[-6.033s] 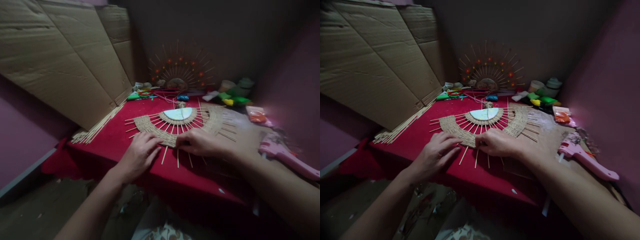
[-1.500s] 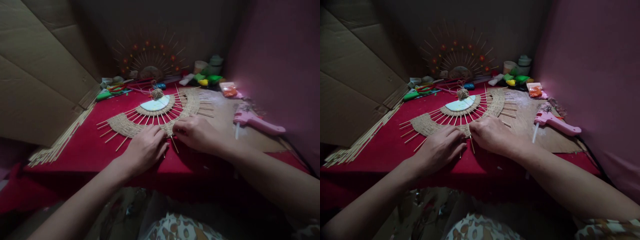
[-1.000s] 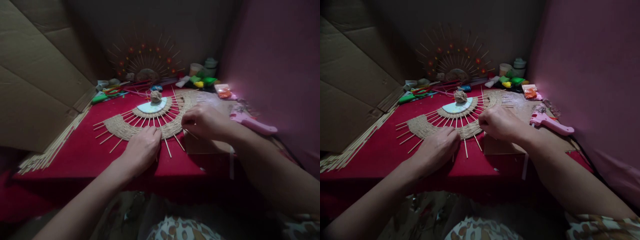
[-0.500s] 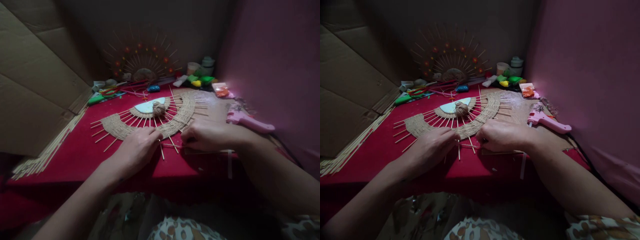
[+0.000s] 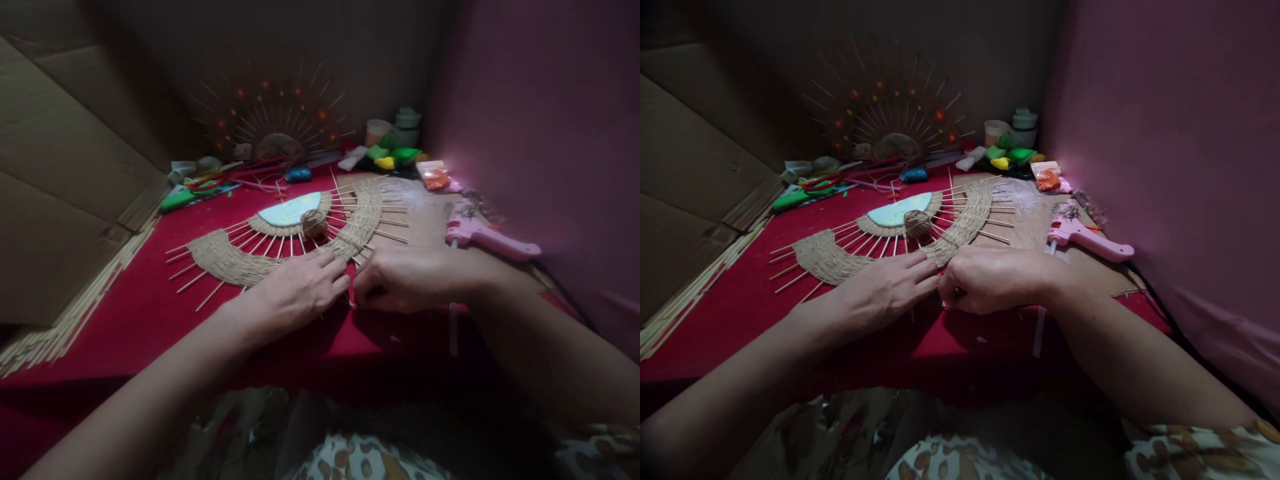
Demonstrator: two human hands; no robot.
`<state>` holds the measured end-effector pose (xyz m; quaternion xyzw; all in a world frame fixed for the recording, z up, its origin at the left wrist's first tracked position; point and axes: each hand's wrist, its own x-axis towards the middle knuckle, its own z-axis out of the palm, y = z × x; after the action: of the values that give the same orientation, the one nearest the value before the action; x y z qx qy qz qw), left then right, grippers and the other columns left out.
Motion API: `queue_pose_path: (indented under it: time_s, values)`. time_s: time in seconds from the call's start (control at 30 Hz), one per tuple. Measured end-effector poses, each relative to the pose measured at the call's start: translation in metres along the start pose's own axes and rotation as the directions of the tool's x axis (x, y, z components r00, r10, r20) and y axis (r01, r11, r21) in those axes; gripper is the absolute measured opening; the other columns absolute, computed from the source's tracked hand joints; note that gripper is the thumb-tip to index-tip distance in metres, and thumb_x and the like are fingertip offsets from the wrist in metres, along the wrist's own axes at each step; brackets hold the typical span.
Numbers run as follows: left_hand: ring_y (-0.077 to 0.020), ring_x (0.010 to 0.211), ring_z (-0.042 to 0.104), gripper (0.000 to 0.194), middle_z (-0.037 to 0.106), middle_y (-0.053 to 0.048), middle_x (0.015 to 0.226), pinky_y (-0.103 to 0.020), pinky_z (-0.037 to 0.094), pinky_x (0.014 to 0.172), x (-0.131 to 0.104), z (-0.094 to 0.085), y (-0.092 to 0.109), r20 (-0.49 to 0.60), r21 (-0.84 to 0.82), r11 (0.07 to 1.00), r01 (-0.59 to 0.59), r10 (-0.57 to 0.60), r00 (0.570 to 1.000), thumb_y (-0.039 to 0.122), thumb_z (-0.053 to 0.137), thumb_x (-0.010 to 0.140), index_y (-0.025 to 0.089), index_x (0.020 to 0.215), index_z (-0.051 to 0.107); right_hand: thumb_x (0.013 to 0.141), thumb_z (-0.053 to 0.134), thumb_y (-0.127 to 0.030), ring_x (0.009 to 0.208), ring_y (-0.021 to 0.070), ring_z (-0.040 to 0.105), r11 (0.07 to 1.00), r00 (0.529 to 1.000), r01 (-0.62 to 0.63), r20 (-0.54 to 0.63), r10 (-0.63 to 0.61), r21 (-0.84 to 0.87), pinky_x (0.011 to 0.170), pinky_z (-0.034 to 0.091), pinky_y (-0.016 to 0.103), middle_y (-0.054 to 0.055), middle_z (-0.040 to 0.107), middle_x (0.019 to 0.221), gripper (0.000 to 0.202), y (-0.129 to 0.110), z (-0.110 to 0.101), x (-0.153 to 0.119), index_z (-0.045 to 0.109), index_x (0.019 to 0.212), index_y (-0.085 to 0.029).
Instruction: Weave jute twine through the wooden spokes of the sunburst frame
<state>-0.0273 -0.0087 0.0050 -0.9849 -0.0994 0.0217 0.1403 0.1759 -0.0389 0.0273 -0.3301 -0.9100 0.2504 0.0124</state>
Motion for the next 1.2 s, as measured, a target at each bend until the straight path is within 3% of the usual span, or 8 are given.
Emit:
queue_pose_path:
  time_s: [0.17,0.4,0.47,0.57,0.67,0.9,1.2]
  values:
    - [-0.0178,0.084,0.049,0.022,0.057,-0.009,0.097,-0.029,0.043,0.075,-0.002,-0.003,-0.001,-0.048,-0.040,0.998,0.040,-0.042,0.998,0.009,0.038,0.091,0.013,0.097,0.058,0.077,0.051,-0.013,0.058,0.0080,0.046,1.000,1.000,0.029,0.010,-0.029,-0.008,0.056,0.030,0.022,-0.001,0.063,0.069,0.016,-0.001,-0.001,0.001,0.066,0.077,-0.019]
    - [-0.0175,0.081,0.049,0.023,0.058,-0.009,0.094,-0.029,0.043,0.071,-0.005,-0.007,-0.003,-0.058,-0.086,0.994,0.061,-0.066,0.996,0.008,0.038,0.091,0.014,0.093,0.060,0.076,0.051,-0.013,0.056,0.0088,0.045,0.998,1.000,-0.030,0.002,0.031,-0.053,0.055,0.029,0.024,0.000,0.062,0.066,0.015,-0.004,-0.002,0.001,0.064,0.072,-0.018]
    - [-0.0180,0.082,0.049,0.022,0.058,-0.009,0.095,-0.030,0.043,0.072,-0.006,-0.005,-0.003,-0.060,-0.086,0.994,0.066,-0.071,0.996,0.009,0.039,0.091,0.014,0.094,0.060,0.076,0.051,-0.014,0.054,0.0092,0.042,0.987,0.991,-0.105,-0.090,0.094,-0.123,0.054,0.028,0.024,0.000,0.059,0.063,0.013,-0.003,-0.002,0.003,0.062,0.070,-0.017]
    - [-0.0186,0.084,0.049,0.022,0.058,-0.009,0.097,-0.031,0.043,0.075,-0.009,-0.002,-0.003,-0.062,-0.078,0.992,0.101,-0.106,0.992,0.011,0.039,0.092,0.014,0.096,0.060,0.078,0.049,-0.016,0.055,0.0098,0.040,0.942,0.938,-0.227,-0.317,0.143,-0.247,0.056,0.027,0.025,0.001,0.056,0.062,0.014,0.001,0.000,0.007,0.060,0.069,-0.017]
    - [-0.0182,0.083,0.049,0.023,0.057,-0.009,0.096,-0.030,0.043,0.072,-0.013,0.001,-0.004,-0.063,-0.122,0.979,0.166,-0.174,0.983,0.013,0.037,0.093,0.014,0.099,0.059,0.080,0.047,-0.016,0.057,0.0104,0.039,0.913,0.905,-0.273,-0.404,0.137,-0.304,0.057,0.025,0.026,0.002,0.058,0.066,0.015,0.006,0.003,0.011,0.059,0.071,-0.017]
    - [-0.0161,0.081,0.048,0.024,0.054,-0.008,0.094,-0.027,0.041,0.064,-0.017,0.003,-0.003,-0.062,-0.197,0.947,0.252,-0.269,0.961,0.017,0.035,0.094,0.015,0.099,0.059,0.082,0.045,-0.019,0.059,0.0125,0.044,0.862,0.888,-0.395,-0.373,0.269,-0.319,0.058,0.026,0.027,0.005,0.062,0.071,0.019,0.008,0.006,0.016,0.063,0.079,-0.017]
    - [-0.0175,0.082,0.049,0.022,0.057,-0.010,0.096,-0.031,0.045,0.073,-0.012,0.006,-0.001,-0.092,-0.060,0.977,0.203,-0.208,0.974,0.013,0.037,0.091,0.013,0.098,0.058,0.081,0.047,-0.020,0.063,0.0164,0.052,0.788,0.840,-0.502,-0.418,0.346,-0.357,0.057,0.026,0.030,0.009,0.068,0.076,0.019,0.003,0.004,0.019,0.066,0.082,-0.017]
